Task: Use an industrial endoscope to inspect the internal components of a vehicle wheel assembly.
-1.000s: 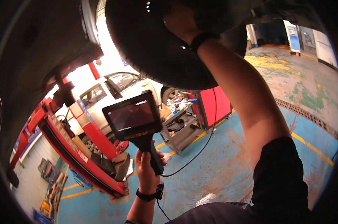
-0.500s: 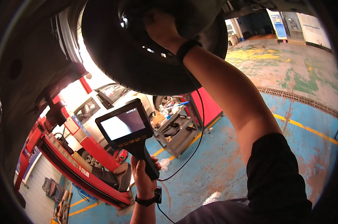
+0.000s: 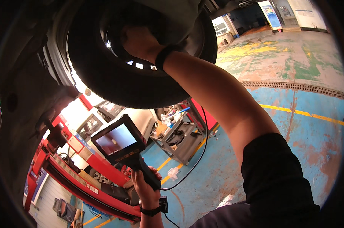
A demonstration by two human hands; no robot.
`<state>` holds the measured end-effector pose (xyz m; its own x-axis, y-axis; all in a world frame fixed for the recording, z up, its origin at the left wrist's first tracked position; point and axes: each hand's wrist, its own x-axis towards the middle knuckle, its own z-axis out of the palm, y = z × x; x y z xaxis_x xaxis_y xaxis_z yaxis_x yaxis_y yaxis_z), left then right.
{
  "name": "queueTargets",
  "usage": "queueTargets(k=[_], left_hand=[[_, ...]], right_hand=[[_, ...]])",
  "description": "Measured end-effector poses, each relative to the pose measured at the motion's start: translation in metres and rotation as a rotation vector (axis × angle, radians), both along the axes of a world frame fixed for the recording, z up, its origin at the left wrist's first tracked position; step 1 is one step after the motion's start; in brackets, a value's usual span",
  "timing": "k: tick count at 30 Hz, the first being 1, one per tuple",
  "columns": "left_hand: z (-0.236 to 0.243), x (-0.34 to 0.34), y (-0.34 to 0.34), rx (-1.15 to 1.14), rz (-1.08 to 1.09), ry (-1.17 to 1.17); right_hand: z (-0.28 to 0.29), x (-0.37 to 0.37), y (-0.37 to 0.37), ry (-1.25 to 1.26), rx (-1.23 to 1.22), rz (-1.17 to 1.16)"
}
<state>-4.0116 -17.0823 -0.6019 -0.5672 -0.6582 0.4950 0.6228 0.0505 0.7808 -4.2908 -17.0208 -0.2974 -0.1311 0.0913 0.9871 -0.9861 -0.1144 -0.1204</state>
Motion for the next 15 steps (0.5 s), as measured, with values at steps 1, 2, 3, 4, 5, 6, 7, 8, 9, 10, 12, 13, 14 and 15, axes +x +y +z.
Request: queueTargets(k=[1,2,3,4,5,6,7,8,9,10,12,13,14,15], left_hand=[[0.0,0.0,0.0,-0.021,0.012,-0.019],[0.0,0.001,-0.001,-0.042,0.026,-0.038],[0.0,0.002,-0.001,-0.034,0.034,-0.032],[0.0,-0.002,0.002,-0.021,0.038,-0.026],[0.001,-0.006,0.004,-0.007,0.043,-0.02],[0.002,-0.013,0.007,0.001,-0.007,-0.025],[0.003,-0.018,0.008,-0.003,-0.008,-0.032],[0.002,-0.016,0.005,-0.007,0.011,-0.04],[-0.003,-0.007,-0.005,-0.026,-0.002,-0.026],[-0.006,-0.002,-0.011,-0.051,-0.031,-0.01],[-0.004,-0.002,-0.009,-0.042,-0.11,0.051],[-0.004,-0.004,-0.009,-0.058,-0.098,0.043],[-0.004,-0.005,-0.009,-0.075,-0.086,0.033],[-0.005,-0.003,-0.011,-0.039,-0.164,0.071]], right_hand=[[0.0,0.002,-0.001,0.022,0.024,-0.027],[0.0,0.005,-0.001,0.045,0.048,-0.052],[-0.003,0.009,-0.005,0.068,0.077,-0.07],[-0.004,0.001,-0.008,0.179,0.092,-0.296],[-0.001,-0.009,-0.006,0.293,0.104,-0.52],[0.0,-0.022,-0.003,0.414,0.118,-0.741],[-0.001,-0.027,-0.002,0.439,0.172,-0.867],[-0.003,-0.023,-0.006,0.467,0.218,-0.973],[-0.002,-0.004,-0.011,0.253,0.171,-0.583],[-0.001,0.009,-0.011,0.033,0.136,-0.211],[0.007,0.007,-0.004,0.11,0.041,-0.156],[0.007,0.007,-0.003,0.114,0.037,-0.14],[0.006,0.006,-0.003,0.117,0.033,-0.124],[0.005,0.008,-0.003,0.117,0.026,-0.113]])
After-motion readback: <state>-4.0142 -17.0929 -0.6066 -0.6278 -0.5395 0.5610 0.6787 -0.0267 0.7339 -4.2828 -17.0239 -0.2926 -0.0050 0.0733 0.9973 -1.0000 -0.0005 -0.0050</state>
